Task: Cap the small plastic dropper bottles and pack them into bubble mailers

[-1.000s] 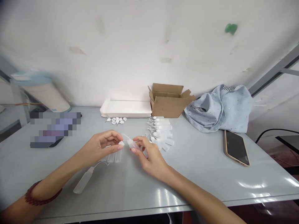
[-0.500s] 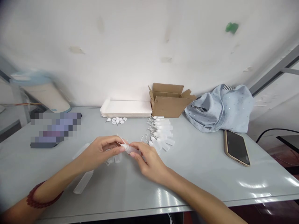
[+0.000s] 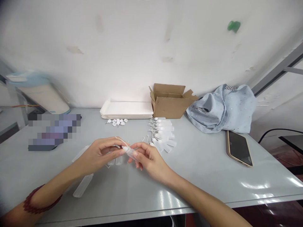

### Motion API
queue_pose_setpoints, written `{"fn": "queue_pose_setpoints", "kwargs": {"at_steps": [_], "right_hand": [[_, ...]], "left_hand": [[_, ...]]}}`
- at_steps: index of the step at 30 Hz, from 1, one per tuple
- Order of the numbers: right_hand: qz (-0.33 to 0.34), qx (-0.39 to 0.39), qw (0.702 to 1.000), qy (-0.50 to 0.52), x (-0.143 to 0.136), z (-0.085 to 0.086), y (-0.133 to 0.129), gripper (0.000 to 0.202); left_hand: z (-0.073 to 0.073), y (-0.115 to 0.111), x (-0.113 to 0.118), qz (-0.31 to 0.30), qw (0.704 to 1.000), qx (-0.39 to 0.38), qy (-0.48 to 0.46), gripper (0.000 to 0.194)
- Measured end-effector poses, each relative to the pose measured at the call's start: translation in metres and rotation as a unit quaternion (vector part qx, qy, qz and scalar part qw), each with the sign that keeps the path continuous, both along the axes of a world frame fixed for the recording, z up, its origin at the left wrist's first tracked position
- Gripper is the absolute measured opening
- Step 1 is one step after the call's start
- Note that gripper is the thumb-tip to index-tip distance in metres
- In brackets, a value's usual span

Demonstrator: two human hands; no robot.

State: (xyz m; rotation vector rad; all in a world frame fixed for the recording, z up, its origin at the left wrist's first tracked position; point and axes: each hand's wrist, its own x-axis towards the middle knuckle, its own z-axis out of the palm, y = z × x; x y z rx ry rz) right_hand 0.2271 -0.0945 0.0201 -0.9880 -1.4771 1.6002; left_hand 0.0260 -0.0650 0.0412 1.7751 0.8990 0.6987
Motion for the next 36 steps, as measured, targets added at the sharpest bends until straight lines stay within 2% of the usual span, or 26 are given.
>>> {"fn": "queue_pose_setpoints", "kwargs": {"at_steps": [8, 15, 19, 24, 27, 30, 34, 36], "right_hand": [[-0.014, 0.034, 0.999, -0.040, -0.001, 0.004, -0.005, 0.027], [0.009, -0.027, 0.999, 0.029, 0.001, -0.003, 0.001, 0.032], [0.013, -0.028, 0.999, 0.037, 0.001, -0.002, 0.000, 0.031], [0.012, -0.010, 1.000, 0.018, 0.001, 0.000, -0.003, 0.028], [0.014, -0.011, 1.000, 0.016, 0.002, -0.001, -0.003, 0.028], [0.016, -0.022, 0.999, 0.024, 0.002, -0.003, -0.002, 0.029], [0.013, -0.035, 0.999, 0.028, 0.002, -0.005, 0.001, 0.029], [0.014, -0.037, 0.999, 0.031, 0.001, -0.006, 0.001, 0.028]], "left_hand": [[0.006, -0.001, 0.001, 0.011, 0.996, -0.065, 0.059, 0.028], [0.004, -0.001, -0.001, -0.028, 0.998, 0.043, 0.047, 0.020], [0.004, 0.000, -0.001, -0.032, 0.999, 0.003, 0.032, 0.020], [0.004, -0.002, 0.001, 0.036, 0.997, -0.051, 0.053, 0.026], [0.004, -0.002, 0.002, 0.038, 0.995, -0.068, 0.067, 0.024], [0.002, -0.001, 0.001, 0.007, 0.998, -0.018, 0.058, 0.018], [-0.003, 0.001, -0.001, -0.021, 0.992, 0.116, 0.047, 0.016], [-0.004, 0.001, -0.002, -0.029, 0.992, 0.122, 0.030, 0.016]]}}
